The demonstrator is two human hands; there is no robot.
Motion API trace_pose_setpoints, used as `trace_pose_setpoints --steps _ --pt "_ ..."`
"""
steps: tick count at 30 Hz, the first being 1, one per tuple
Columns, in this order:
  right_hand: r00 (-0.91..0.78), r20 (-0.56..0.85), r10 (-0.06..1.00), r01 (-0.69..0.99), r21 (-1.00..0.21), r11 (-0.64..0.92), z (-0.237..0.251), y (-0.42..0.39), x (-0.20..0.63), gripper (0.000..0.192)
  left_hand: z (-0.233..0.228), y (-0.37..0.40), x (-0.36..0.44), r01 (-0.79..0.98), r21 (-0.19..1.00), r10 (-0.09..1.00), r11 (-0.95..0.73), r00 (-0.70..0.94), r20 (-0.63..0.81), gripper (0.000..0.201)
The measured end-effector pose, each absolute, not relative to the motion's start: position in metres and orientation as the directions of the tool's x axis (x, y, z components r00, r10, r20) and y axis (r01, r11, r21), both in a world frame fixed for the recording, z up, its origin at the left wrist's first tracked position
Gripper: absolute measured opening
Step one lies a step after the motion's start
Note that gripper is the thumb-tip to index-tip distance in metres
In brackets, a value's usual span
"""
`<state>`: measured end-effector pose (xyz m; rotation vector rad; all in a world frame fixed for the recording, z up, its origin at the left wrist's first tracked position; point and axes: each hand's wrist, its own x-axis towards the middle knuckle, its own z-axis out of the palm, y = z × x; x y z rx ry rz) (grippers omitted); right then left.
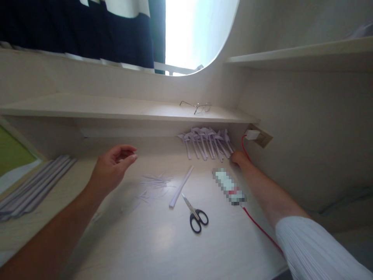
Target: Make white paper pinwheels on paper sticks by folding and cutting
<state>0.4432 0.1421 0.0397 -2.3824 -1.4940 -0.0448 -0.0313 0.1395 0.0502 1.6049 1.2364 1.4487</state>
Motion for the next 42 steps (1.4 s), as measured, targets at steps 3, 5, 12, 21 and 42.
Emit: trace_pose_setpoints --steps 3,5,12,21,42 --pt "0.482 0.178 0.858 0.867 -0.238 -0.437 0.039 0.142 0.437 0.036 0.054 0.119 -0.059 0.312 0.875 0.911 -0.370 -0.063 0.407 0.035" --pt "0.497 0.163 0.852 0.860 -0.224 -0.459 0.037 0.144 0.428 0.036 0.061 0.103 -0.076 0.349 0.857 0.896 -0.380 -0.092 0.435 0.037" --pt "0.214 0.173 0.961 0.956 -0.237 -0.170 0.022 0.130 0.340 0.031 0.069 0.029 -0.170 0.682 0.706 0.894 -0.190 -0.177 0.412 0.037" --pt "-0.273 0.148 0.950 0.865 -0.393 0.310 0.004 0.033 0.202 0.021 -0.018 -0.048 -0.236 0.923 0.384 0.989 0.020 -0.075 0.131 0.043" --pt "-0.601 0.086 0.795 0.690 -0.445 0.570 -0.028 -0.035 0.110 0.015 -0.038 -0.077 -0.235 0.969 0.048 0.947 0.241 -0.246 0.204 0.059"
